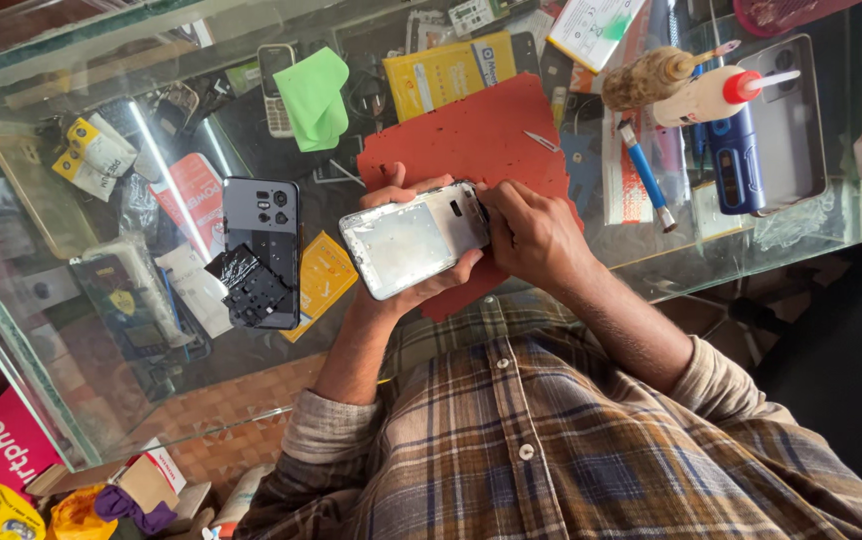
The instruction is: The person holds a disassembled smartphone frame on a red mat and scrapes old adhesive and debris from its edges with a small pry tool, at one point picking up a glue bottle and applying liquid to the frame before continuing to scrape and clean the phone body.
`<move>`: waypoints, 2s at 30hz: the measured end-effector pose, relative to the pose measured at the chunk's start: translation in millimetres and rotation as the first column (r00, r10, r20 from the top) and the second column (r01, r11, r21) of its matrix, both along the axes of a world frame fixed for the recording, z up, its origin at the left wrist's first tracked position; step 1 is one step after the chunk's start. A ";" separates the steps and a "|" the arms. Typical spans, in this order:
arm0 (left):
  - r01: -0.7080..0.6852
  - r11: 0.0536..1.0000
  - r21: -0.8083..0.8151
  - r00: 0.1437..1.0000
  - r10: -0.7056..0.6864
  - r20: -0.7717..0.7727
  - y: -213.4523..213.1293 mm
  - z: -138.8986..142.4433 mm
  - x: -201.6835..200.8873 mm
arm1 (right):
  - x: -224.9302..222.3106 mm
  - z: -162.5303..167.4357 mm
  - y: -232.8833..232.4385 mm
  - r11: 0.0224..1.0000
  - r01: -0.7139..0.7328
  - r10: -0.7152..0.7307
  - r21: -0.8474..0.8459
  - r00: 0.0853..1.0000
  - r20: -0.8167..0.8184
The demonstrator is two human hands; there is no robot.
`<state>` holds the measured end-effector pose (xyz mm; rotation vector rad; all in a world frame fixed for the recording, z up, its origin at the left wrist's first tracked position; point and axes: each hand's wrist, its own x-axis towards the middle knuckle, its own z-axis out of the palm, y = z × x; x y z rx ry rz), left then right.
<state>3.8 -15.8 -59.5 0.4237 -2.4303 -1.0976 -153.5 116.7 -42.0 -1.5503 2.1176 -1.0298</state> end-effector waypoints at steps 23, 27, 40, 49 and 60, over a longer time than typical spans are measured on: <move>0.088 0.955 0.283 0.949 0.006 -0.316 8.2 -5.4 4.7 | 3.9 19.3 5.4 0.994 0.015 -0.006 0.109 0.997 -0.081; 0.053 0.992 0.118 0.981 -0.029 -0.192 9.1 -6.3 4.4 | 4.4 19.5 6.8 0.998 -0.005 0.011 0.057 0.994 -0.107; 0.006 1.000 -0.024 0.955 -0.012 -0.296 15.5 -2.8 3.8 | 16.7 30.2 40.7 0.989 -0.003 0.004 0.147 1.000 -0.012; -0.010 0.998 -0.056 0.943 -0.009 -0.333 18.0 -7.5 2.8 | 24.3 24.3 42.0 0.991 0.046 -0.042 0.126 0.998 -0.037; 0.019 0.999 0.033 0.963 -0.009 -0.269 16.8 -13.1 7.6 | 22.2 15.9 26.9 0.993 0.077 -0.067 0.090 0.992 -0.108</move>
